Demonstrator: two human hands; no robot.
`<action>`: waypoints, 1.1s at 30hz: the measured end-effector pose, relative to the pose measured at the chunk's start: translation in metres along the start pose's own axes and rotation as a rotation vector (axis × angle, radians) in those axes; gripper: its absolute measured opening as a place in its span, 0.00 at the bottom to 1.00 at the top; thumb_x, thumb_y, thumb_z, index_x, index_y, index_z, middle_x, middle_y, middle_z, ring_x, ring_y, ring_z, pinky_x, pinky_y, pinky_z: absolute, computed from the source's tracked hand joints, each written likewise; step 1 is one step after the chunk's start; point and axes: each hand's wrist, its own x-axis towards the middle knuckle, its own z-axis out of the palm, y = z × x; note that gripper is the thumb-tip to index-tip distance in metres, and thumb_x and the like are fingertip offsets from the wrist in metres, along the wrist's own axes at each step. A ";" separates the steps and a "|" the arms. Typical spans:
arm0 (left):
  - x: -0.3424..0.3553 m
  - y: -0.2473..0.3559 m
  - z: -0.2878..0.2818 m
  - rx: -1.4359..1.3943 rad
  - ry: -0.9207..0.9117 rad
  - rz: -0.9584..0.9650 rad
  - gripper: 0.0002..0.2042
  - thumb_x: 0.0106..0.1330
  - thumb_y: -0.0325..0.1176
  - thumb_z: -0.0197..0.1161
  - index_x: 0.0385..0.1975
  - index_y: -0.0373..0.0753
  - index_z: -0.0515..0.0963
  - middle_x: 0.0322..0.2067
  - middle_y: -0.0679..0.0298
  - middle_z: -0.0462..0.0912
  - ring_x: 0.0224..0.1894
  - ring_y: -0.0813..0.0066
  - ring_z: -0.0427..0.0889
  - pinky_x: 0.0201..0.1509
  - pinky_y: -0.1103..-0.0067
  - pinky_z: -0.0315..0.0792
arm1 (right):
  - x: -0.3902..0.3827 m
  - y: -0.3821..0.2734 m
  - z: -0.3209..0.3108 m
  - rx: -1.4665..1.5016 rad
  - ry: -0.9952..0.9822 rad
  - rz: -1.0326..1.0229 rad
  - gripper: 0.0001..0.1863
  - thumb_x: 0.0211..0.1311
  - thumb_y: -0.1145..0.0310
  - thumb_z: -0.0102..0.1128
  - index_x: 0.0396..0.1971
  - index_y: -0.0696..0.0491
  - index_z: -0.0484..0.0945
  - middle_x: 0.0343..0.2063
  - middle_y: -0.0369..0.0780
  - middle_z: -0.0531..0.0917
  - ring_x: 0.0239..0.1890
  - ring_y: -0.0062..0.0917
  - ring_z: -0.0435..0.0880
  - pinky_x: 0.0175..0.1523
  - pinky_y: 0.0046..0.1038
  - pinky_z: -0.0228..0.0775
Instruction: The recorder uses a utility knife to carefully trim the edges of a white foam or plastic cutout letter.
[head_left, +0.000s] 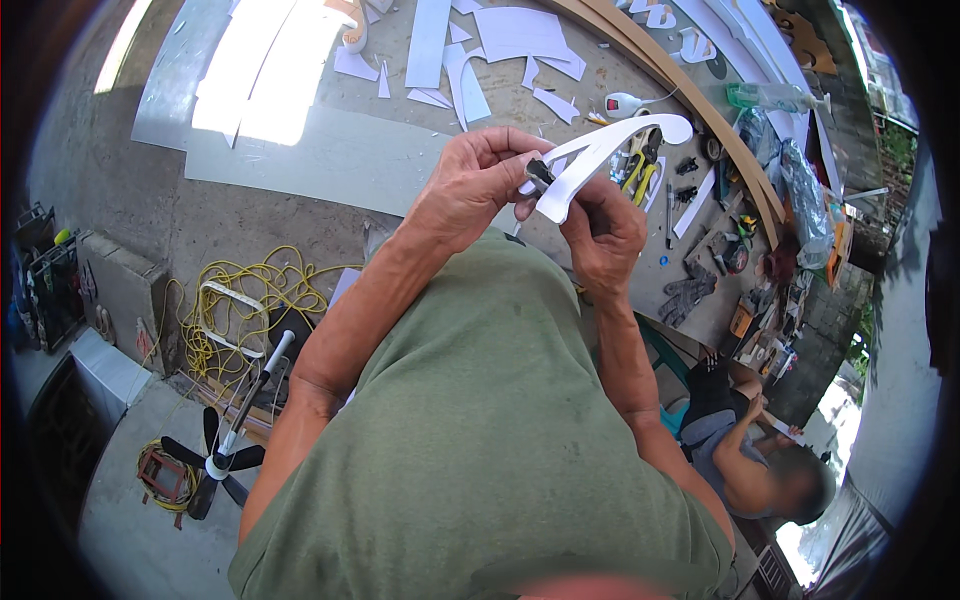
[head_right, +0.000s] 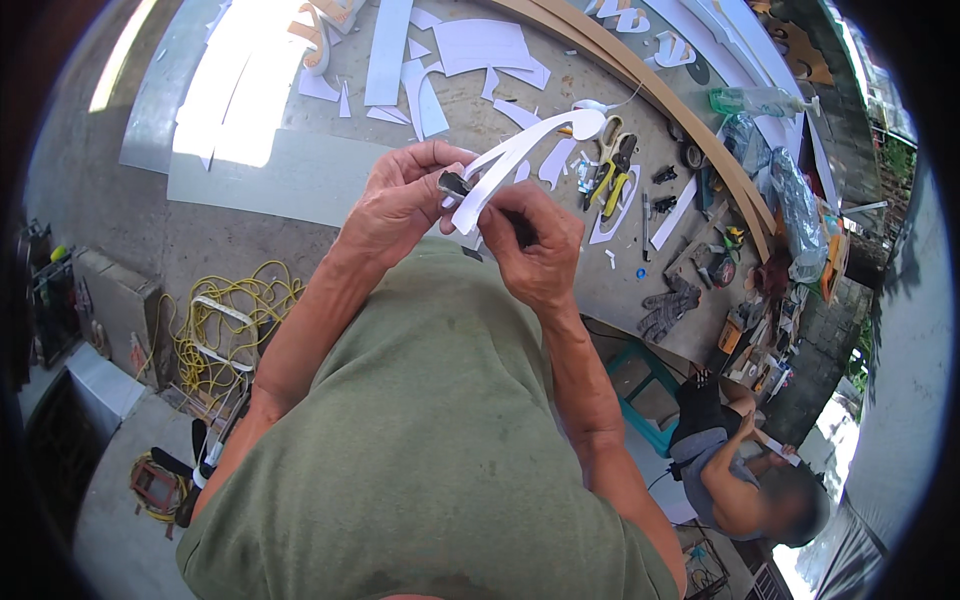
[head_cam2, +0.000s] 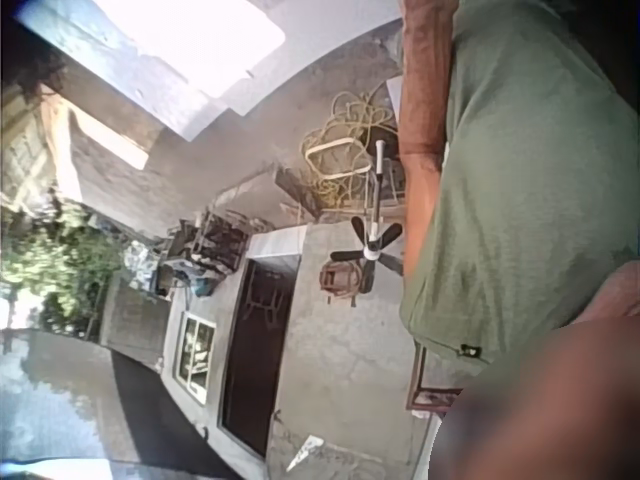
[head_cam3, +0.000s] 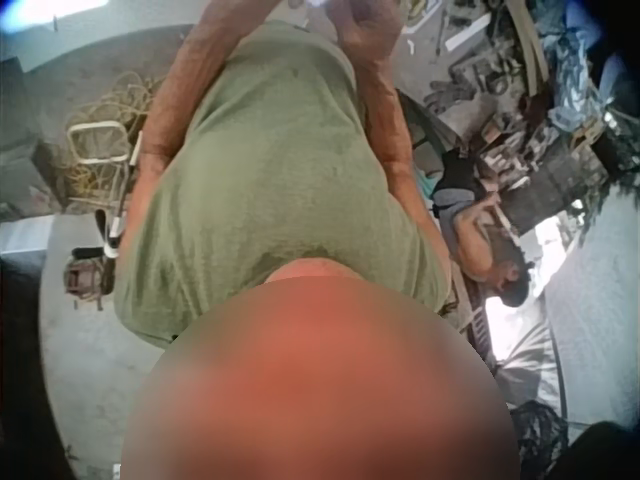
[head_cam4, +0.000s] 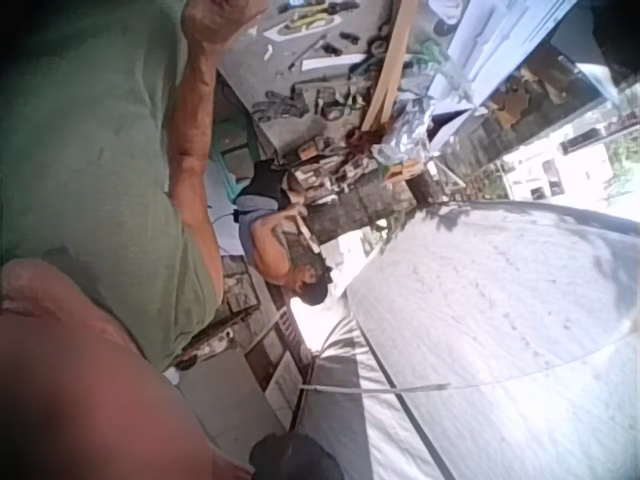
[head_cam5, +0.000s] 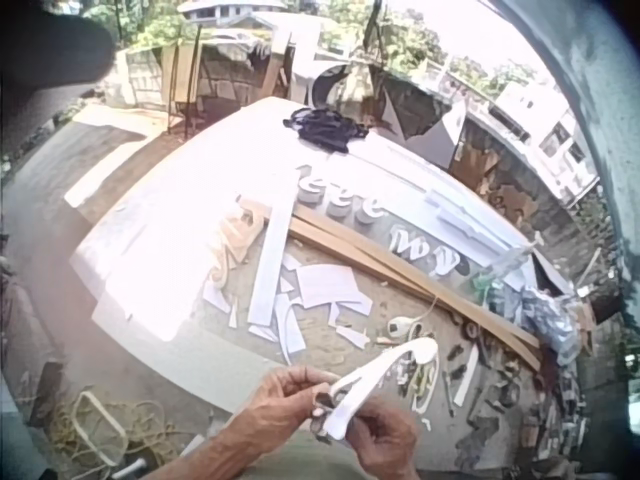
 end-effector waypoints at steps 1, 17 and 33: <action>0.000 0.000 -0.001 0.000 -0.001 -0.001 0.13 0.68 0.31 0.63 0.47 0.29 0.77 0.34 0.61 0.82 0.31 0.81 0.79 0.26 0.83 0.72 | 0.003 0.002 -0.001 -0.005 0.000 -0.026 0.04 0.59 0.78 0.66 0.32 0.59 0.80 0.22 0.35 0.81 0.21 0.13 0.76 0.25 0.18 0.65; 0.002 -0.003 -0.004 -0.031 0.120 -0.018 0.13 0.67 0.29 0.63 0.48 0.30 0.76 0.34 0.61 0.83 0.28 0.79 0.79 0.28 0.83 0.74 | 0.014 0.014 0.007 -0.077 0.117 -0.040 0.05 0.57 0.80 0.67 0.33 0.59 0.80 0.23 0.37 0.81 0.20 0.14 0.76 0.24 0.18 0.64; -0.005 0.000 -0.002 -0.059 0.083 -0.037 0.10 0.69 0.29 0.62 0.45 0.30 0.76 0.35 0.60 0.82 0.30 0.79 0.79 0.28 0.83 0.73 | 0.015 -0.001 0.006 -0.268 0.058 -0.225 0.08 0.55 0.82 0.66 0.34 0.58 0.80 0.24 0.39 0.81 0.20 0.19 0.77 0.23 0.22 0.67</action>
